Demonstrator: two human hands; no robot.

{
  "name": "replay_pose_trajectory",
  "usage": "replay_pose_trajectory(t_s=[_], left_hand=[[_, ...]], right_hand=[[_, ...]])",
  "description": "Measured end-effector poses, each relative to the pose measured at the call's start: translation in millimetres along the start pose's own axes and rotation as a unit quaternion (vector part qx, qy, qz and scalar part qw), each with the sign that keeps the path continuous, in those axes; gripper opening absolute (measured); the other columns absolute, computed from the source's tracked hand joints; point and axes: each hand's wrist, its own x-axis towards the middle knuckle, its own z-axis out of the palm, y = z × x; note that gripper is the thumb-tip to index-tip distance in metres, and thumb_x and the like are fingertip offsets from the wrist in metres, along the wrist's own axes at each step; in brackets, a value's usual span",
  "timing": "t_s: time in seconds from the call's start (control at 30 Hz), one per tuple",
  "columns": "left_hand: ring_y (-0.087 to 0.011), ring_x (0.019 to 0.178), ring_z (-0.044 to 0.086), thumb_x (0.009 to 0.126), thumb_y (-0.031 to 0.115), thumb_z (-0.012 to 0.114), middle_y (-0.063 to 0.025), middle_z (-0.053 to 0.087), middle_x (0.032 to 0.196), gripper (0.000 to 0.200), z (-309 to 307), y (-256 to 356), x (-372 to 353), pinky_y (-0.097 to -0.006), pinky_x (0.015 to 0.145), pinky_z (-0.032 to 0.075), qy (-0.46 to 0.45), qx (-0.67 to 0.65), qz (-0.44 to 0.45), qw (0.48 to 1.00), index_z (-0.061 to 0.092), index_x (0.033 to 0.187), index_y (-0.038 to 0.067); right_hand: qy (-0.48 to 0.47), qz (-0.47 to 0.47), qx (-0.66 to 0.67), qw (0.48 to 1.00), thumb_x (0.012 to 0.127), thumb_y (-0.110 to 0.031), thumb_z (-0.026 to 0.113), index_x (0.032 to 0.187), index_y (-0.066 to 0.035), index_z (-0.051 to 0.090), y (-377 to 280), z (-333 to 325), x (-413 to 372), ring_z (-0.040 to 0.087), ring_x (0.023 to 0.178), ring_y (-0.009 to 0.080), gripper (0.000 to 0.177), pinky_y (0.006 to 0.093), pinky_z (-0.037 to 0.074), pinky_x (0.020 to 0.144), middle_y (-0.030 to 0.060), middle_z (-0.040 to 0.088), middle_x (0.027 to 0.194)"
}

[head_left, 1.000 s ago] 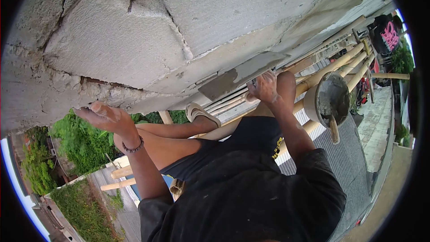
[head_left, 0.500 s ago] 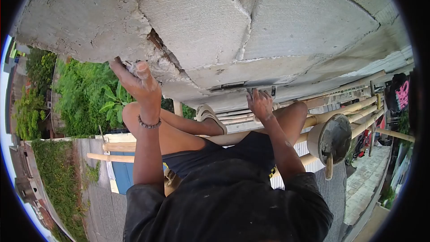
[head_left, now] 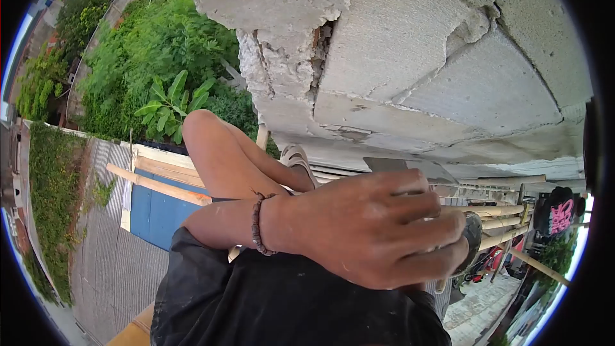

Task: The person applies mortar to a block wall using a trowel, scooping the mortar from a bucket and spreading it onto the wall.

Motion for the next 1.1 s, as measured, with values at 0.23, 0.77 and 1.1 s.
replay_pose_trajectory(t_s=[0.23,0.77,1.1], left_hand=[[-0.0192,0.069,0.060,0.076,0.009,0.066,-0.0109,0.064,0.088,0.020,-29.7,20.4,12.0,-0.0300,0.056,0.049,-0.030,0.018,0.048,0.998,0.066,0.095,0.005],[-0.0078,0.057,0.035,0.097,0.042,0.056,0.0030,0.039,0.059,0.048,-187.0,-15.6,-285.7,-0.0248,0.057,0.032,0.655,0.239,-0.420,0.581,0.043,0.063,0.011],[-0.0539,0.142,-0.001,0.084,0.043,0.064,-0.0289,0.003,0.156,0.093,-119.1,-1.0,-532.7,-0.0687,0.109,0.007,0.141,0.408,-0.869,0.244,0.010,0.153,0.013]], right_hand=[[-0.062,0.037,0.056,0.996,0.072,-0.022,0.073,0.103,0.003,0.055,-13.4,11.4,-39.3,0.062,0.090,0.0438,0.043,0.0501,0.049,0.083,0.0272,0.063,0.099],[-0.167,-0.057,0.183,0.967,0.084,-0.012,0.064,0.118,0.009,0.050,-49.0,52.5,-61.5,0.058,0.097,0.0489,0.043,0.0565,0.040,0.097,0.0291,0.062,0.104],[-0.375,0.389,0.503,0.675,0.097,-0.028,0.057,0.124,0.006,0.053,-101.0,117.3,-73.6,0.057,0.102,0.0228,0.044,0.0346,0.041,0.094,0.0109,0.062,0.112]])
